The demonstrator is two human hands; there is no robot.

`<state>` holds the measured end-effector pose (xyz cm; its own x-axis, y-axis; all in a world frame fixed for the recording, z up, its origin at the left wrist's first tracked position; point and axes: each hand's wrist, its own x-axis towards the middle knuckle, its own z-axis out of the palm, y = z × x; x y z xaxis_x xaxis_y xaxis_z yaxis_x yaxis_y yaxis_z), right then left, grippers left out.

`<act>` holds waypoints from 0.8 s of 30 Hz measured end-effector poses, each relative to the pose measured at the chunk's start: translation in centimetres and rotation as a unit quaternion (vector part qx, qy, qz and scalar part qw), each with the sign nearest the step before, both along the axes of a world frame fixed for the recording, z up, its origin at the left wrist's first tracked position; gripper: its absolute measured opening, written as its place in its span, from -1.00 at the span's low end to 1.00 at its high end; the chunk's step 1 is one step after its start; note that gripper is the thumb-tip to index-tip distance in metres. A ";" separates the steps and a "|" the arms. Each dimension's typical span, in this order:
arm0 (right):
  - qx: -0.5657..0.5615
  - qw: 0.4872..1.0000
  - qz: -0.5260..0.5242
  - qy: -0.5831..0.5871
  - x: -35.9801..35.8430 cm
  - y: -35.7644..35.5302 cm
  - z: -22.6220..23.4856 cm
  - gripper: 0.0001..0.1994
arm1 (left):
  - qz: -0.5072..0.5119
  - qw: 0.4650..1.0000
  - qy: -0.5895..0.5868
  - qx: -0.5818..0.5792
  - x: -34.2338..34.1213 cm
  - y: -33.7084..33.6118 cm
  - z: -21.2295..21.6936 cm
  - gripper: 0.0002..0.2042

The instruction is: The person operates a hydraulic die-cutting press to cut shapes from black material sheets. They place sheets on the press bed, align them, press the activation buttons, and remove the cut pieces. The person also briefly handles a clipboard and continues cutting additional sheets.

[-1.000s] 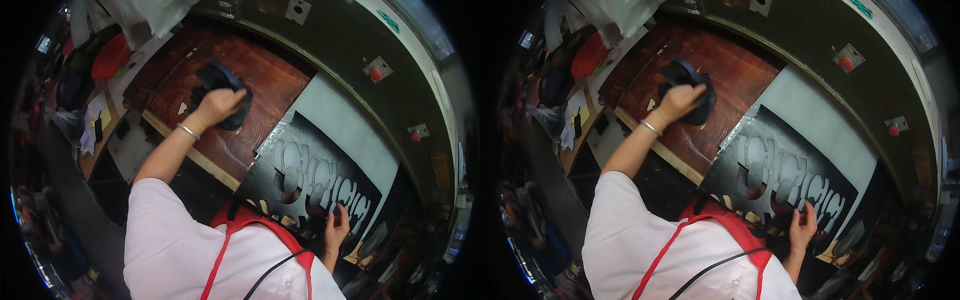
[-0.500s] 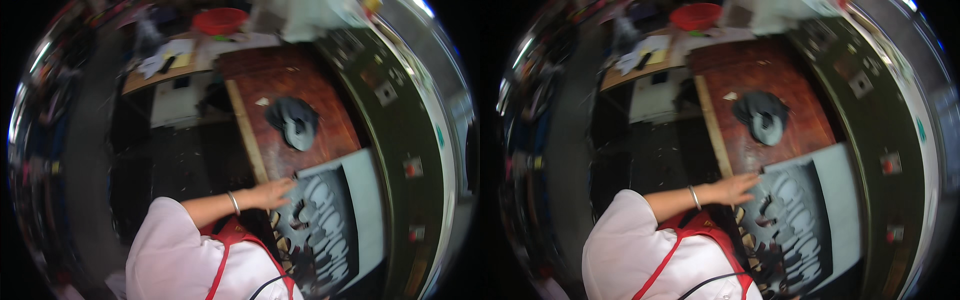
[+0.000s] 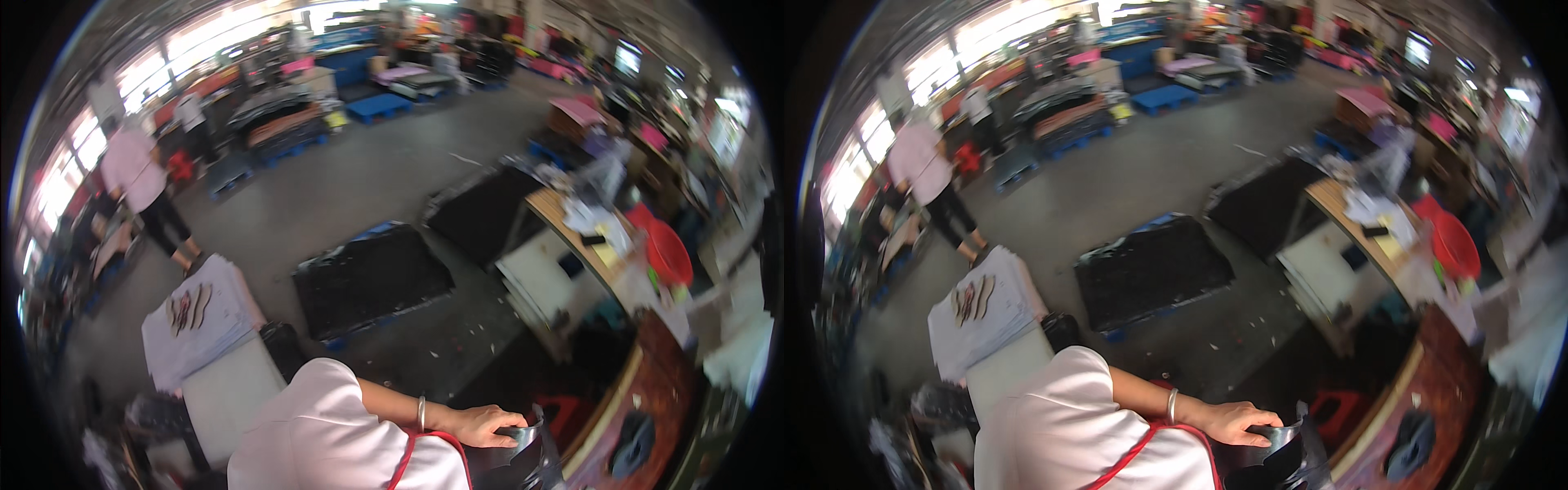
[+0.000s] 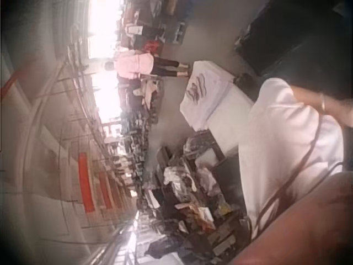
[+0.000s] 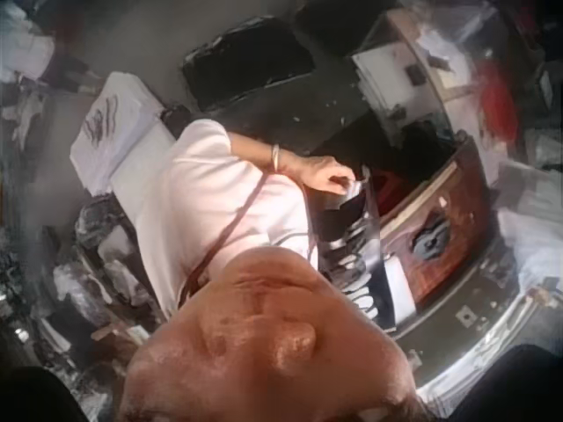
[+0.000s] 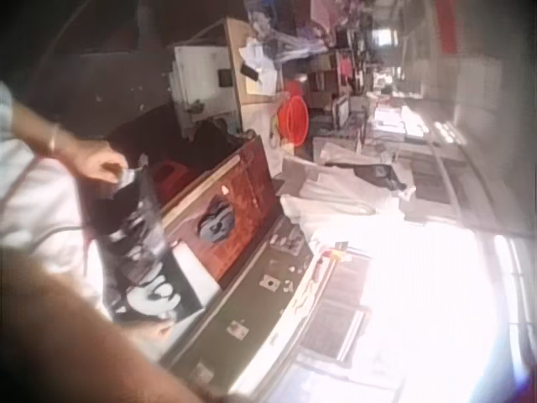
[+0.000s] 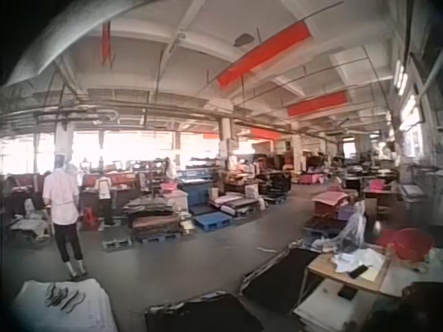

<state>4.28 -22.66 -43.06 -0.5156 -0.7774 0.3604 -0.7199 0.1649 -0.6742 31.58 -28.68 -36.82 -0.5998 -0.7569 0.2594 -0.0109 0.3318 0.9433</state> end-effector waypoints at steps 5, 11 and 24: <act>0.008 0.988 0.154 0.005 11.9 -11.2 0.8 -0.60 | 0.173 0.985 0.011 -0.008 12.4 -1.7 -0.9 -0.68; 0.040 0.992 0.111 0.037 20.1 -19.2 3.5 -0.60 | 0.387 0.916 -0.102 0.014 30.1 -4.1 -5.4 -0.65; -0.279 0.812 0.459 0.228 56.1 -48.0 25.1 -0.63 | 0.569 0.765 0.159 0.257 39.9 -1.6 -16.1 -0.82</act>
<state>60.39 -70.66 -18.00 0.4754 -0.4090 0.7790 -0.5628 -0.8219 -0.0881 71.52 -30.28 -52.95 0.5556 -0.7925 -0.2516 0.2405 -0.1365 0.9610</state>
